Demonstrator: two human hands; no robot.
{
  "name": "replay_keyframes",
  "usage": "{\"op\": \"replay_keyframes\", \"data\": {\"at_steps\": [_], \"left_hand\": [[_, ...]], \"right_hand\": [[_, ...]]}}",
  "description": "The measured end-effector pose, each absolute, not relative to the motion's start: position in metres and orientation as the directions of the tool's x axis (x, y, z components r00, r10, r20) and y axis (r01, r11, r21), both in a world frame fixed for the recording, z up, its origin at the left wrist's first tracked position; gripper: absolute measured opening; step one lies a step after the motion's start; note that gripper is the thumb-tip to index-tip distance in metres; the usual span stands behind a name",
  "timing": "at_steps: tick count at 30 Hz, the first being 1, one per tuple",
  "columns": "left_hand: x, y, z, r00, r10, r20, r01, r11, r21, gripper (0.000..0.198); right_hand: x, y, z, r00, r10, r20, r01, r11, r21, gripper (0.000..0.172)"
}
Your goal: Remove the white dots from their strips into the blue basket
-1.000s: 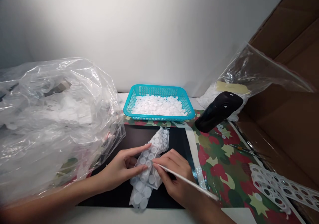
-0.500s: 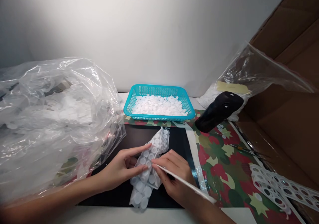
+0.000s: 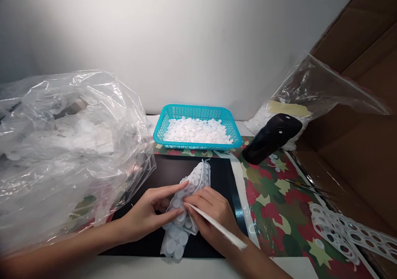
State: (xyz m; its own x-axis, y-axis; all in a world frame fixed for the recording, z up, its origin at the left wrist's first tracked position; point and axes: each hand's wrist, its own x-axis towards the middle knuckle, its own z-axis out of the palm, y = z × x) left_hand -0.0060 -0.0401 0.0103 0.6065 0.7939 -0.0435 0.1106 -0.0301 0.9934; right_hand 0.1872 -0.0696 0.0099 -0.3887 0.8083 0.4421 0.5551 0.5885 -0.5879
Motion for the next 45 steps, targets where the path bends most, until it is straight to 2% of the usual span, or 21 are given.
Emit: {"op": "replay_keyframes", "data": {"at_steps": [3, 6, 9, 12, 17, 20, 25, 30, 33, 37, 41, 45], "left_hand": [[-0.006, -0.041, 0.009, 0.593, 0.804, -0.032, 0.08, -0.019, 0.997, 0.054], [-0.006, -0.038, 0.011, 0.564, 0.824, -0.057, 0.075, 0.018, 0.997, 0.055], [-0.007, -0.036, 0.013, 0.552, 0.827, -0.109, 0.082, 0.077, 0.994, 0.056], [-0.008, -0.034, 0.016, 0.546, 0.829, -0.12, 0.051, 0.11, 0.993, 0.056], [-0.007, -0.035, 0.019, 0.523, 0.848, -0.086, 0.045, 0.074, 0.996, 0.052], [-0.006, -0.035, 0.019, 0.468, 0.882, -0.057, 0.073, 0.026, 0.997, 0.043], [-0.008, -0.032, 0.017, 0.344, 0.938, 0.054, 0.118, -0.1, 0.988, 0.022], [-0.011, -0.027, 0.012, 0.342, 0.934, 0.103, -0.018, -0.103, 0.994, 0.016], [-0.011, -0.024, 0.009, 0.353, 0.933, 0.066, -0.187, 0.002, 0.982, 0.013], [-0.009, -0.021, 0.009, 0.333, 0.934, -0.129, -0.389, 0.261, 0.884, 0.007], [-0.009, -0.016, 0.01, 0.364, 0.874, -0.321, -0.473, 0.47, 0.745, 0.013], [-0.007, -0.012, 0.011, 0.416, 0.815, -0.404, -0.481, 0.574, 0.663, 0.019]], "right_hand": [[0.193, -0.071, 0.018, -0.31, 0.829, 0.466, 0.485, 0.559, -0.672, 0.017], [0.204, -0.069, 0.026, -0.138, 0.896, 0.422, 0.424, 0.438, -0.792, 0.013], [0.215, -0.06, 0.026, 0.028, 0.959, 0.283, 0.372, 0.253, -0.893, 0.015], [0.222, -0.051, 0.02, 0.108, 0.988, 0.114, 0.289, 0.078, -0.954, 0.021], [0.22, -0.049, 0.017, -0.007, 0.996, -0.093, 0.097, -0.092, -0.991, 0.025], [0.216, -0.051, 0.019, -0.054, 0.99, -0.131, 0.022, -0.13, -0.991, 0.025], [0.214, -0.051, 0.014, 0.089, 0.995, -0.043, 0.057, -0.048, -0.997, 0.025], [0.211, -0.053, 0.016, -0.124, 0.968, -0.218, 0.016, -0.218, -0.976, 0.028], [0.208, -0.055, 0.02, -0.236, 0.933, -0.273, -0.08, -0.299, -0.951, 0.028], [0.203, -0.058, 0.019, -0.337, 0.899, -0.281, -0.157, -0.348, -0.924, 0.027], [0.197, -0.061, 0.014, -0.23, 0.943, -0.241, -0.108, -0.271, -0.957, 0.023], [0.194, -0.064, 0.012, -0.239, 0.96, -0.147, -0.05, -0.164, -0.985, 0.022]]}}
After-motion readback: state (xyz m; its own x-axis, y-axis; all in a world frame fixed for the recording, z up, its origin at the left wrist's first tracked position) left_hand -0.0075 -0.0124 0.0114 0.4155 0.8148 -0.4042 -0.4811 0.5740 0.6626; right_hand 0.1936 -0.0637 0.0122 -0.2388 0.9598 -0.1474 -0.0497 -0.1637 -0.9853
